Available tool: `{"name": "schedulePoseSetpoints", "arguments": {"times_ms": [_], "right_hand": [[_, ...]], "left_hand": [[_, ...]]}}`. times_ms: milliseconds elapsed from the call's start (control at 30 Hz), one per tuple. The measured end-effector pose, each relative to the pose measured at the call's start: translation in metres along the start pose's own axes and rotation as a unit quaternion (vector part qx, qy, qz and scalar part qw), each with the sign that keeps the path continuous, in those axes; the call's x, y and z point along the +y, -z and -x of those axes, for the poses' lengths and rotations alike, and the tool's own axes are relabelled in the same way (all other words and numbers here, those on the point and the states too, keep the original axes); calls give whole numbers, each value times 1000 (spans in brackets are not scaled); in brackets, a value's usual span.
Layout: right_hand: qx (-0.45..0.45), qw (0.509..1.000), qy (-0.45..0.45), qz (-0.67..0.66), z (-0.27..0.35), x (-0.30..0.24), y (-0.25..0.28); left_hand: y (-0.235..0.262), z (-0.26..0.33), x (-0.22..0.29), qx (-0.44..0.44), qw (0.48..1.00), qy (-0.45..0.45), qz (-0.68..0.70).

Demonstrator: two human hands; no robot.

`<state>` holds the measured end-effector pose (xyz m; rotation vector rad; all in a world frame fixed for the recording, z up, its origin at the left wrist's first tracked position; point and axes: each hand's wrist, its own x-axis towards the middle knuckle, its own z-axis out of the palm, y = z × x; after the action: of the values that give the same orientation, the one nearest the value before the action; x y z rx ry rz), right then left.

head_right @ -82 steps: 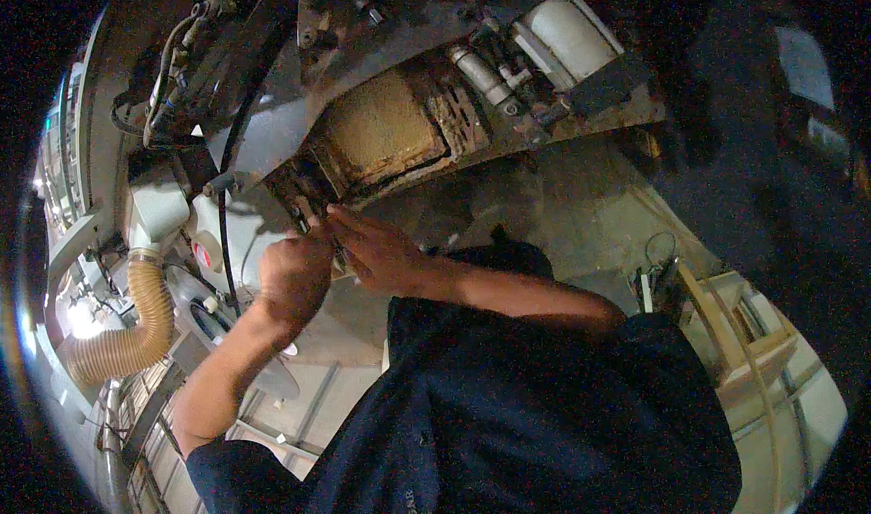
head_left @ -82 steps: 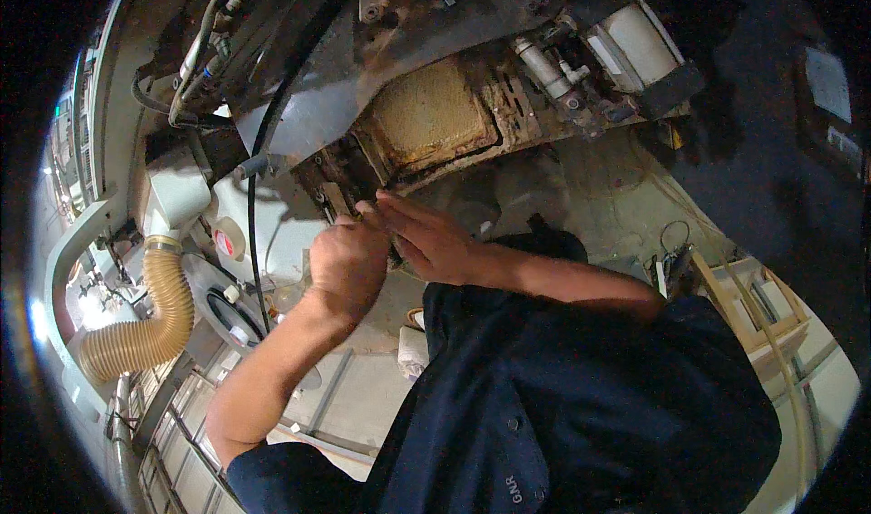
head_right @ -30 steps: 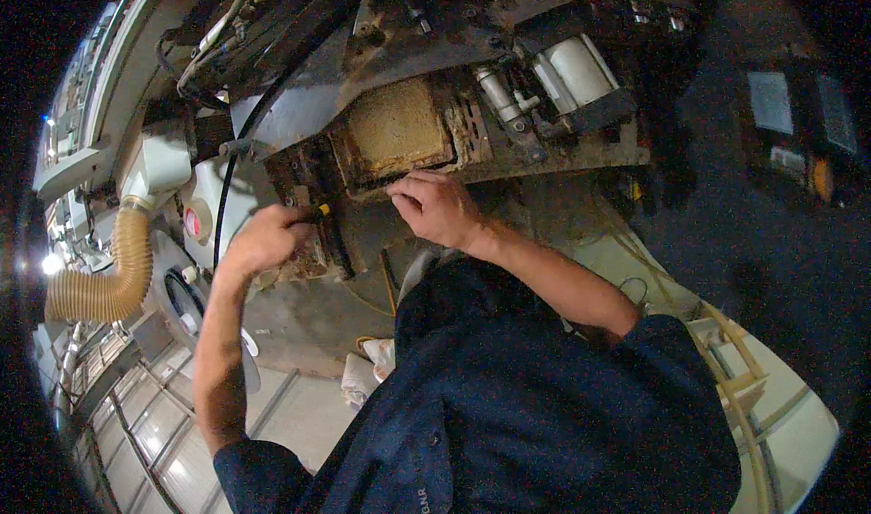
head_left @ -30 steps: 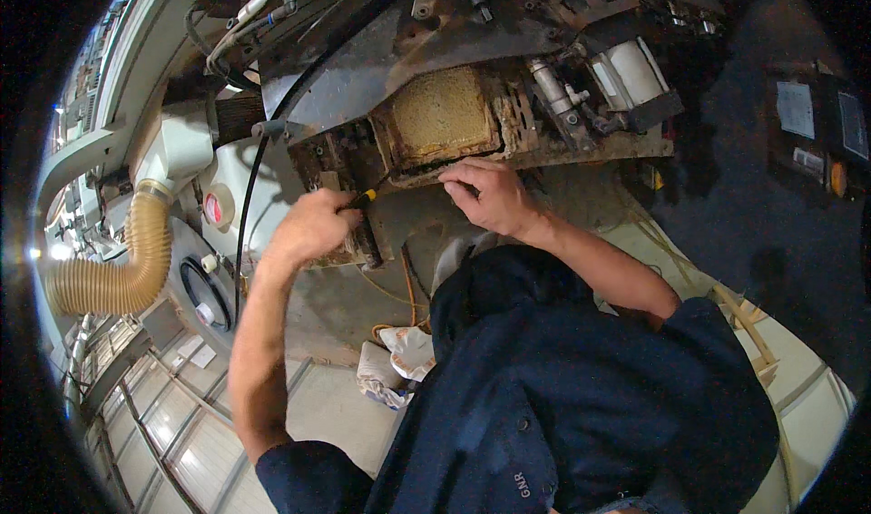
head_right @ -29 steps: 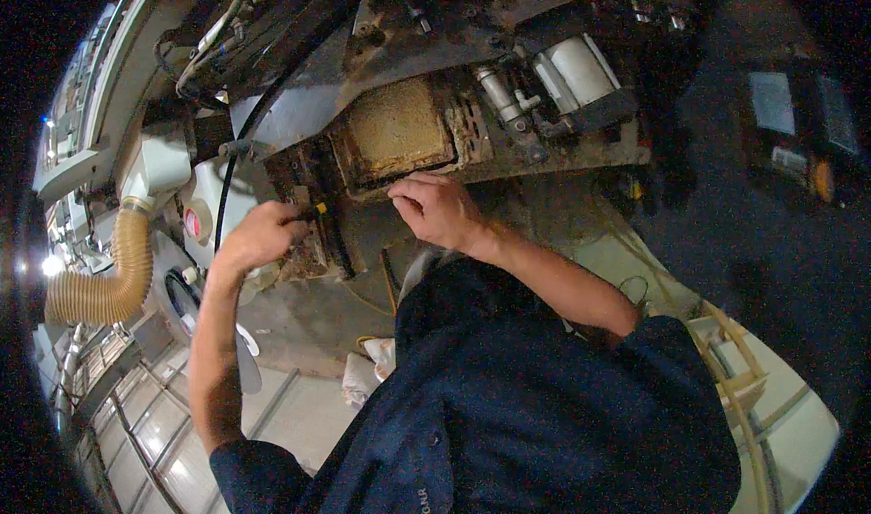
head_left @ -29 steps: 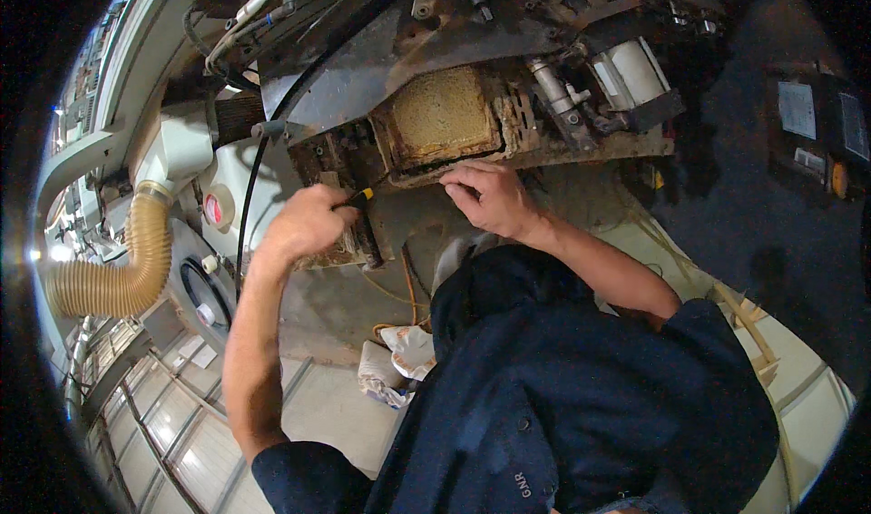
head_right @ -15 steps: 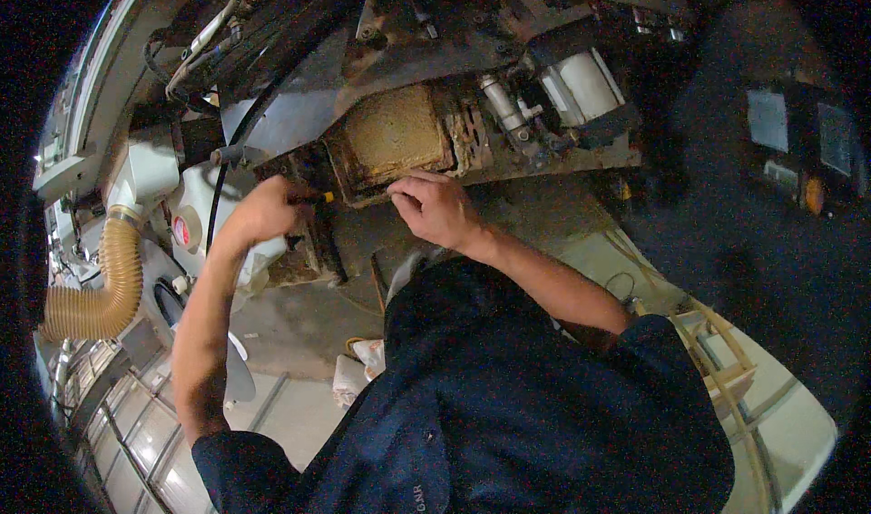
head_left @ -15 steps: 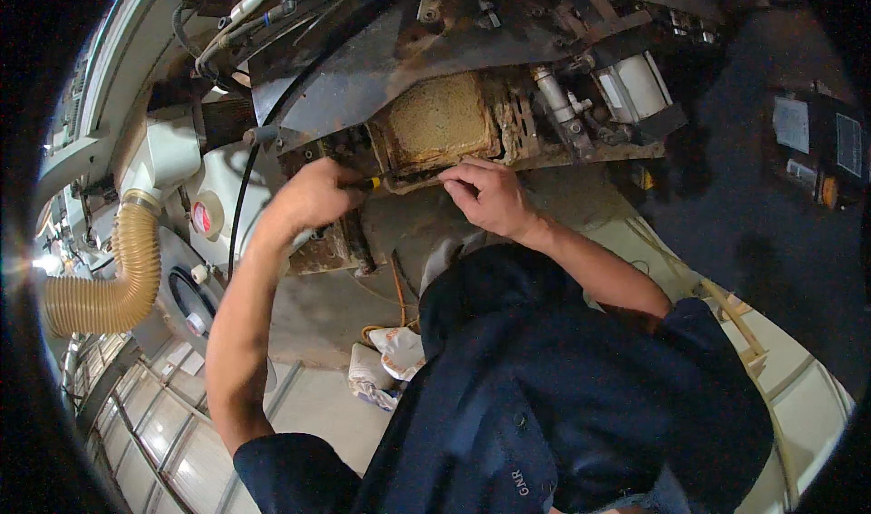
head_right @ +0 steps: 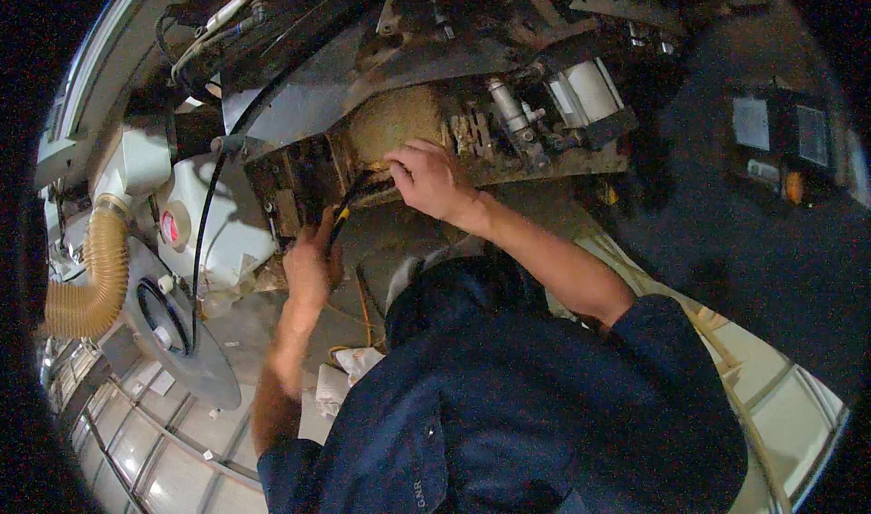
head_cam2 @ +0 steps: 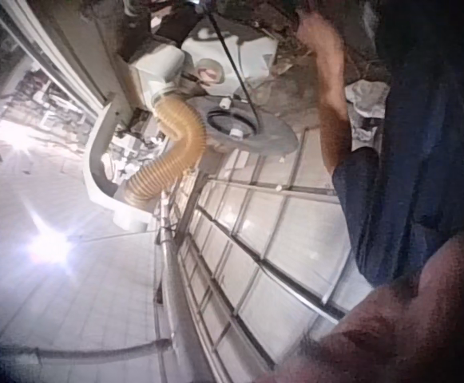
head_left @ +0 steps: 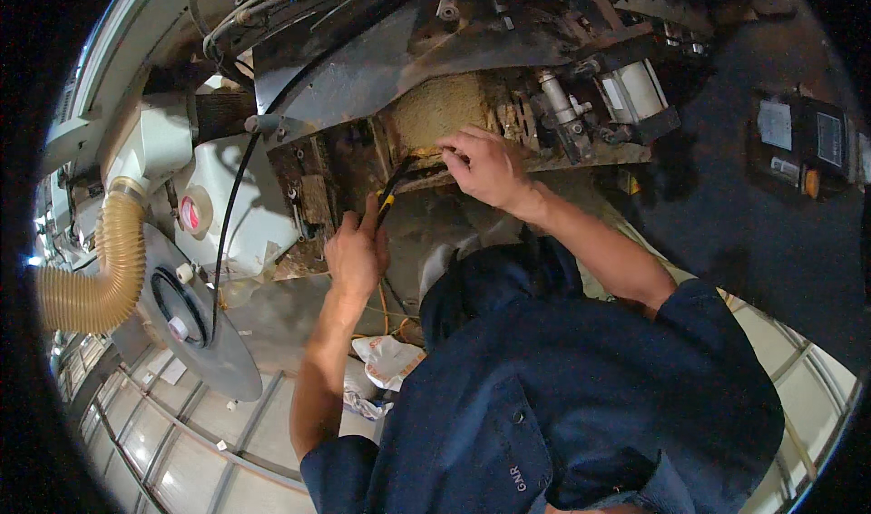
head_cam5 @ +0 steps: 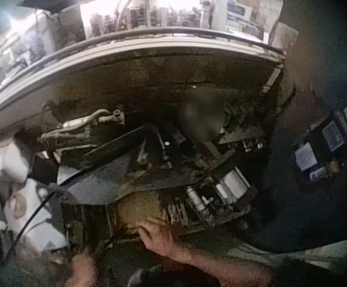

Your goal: The person uses a scraping tool to clean residue from an industrial machine and handles several small metal components.

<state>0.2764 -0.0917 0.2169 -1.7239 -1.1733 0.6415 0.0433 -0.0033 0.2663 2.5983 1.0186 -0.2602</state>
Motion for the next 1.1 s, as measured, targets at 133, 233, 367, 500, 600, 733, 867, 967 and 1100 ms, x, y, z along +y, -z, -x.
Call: {"name": "schedulePoseSetpoints", "arguments": {"times_ms": [133, 233, 367, 500, 600, 733, 867, 967, 1100], "right_hand": [[-14, 999, -5, 41, -5, 1, -4], [-21, 998, 12, 61, -10, 2, -7], [-28, 995, 47, 83, -15, 7, -15], [-51, 992, 50, 107, -20, 5, -21], [-58, 989, 61, 120, -26, 8, -25], [-52, 985, 73, 151, -29, 9, -27], [-36, 989, 52, 137, -30, 12, -19], [-41, 979, 29, 199, -31, 14, -12], [-86, 974, 12, 212, -36, 11, -12]], "left_hand": [[-29, 9, -7, 88, 996, -23, 17], [-41, 15, -7, 81, 996, 2, 33], [-62, 18, -13, 136, 989, -15, 50], [-72, 19, -18, 139, 989, -10, 50], [-67, 14, -15, 156, 987, -27, 38], [-69, 10, -17, 186, 980, -56, 32], [-70, 10, -18, 183, 980, -73, 34], [-66, 17, -12, 129, 991, -20, 39], [-40, 24, 3, 131, 987, 48, 79]]}}
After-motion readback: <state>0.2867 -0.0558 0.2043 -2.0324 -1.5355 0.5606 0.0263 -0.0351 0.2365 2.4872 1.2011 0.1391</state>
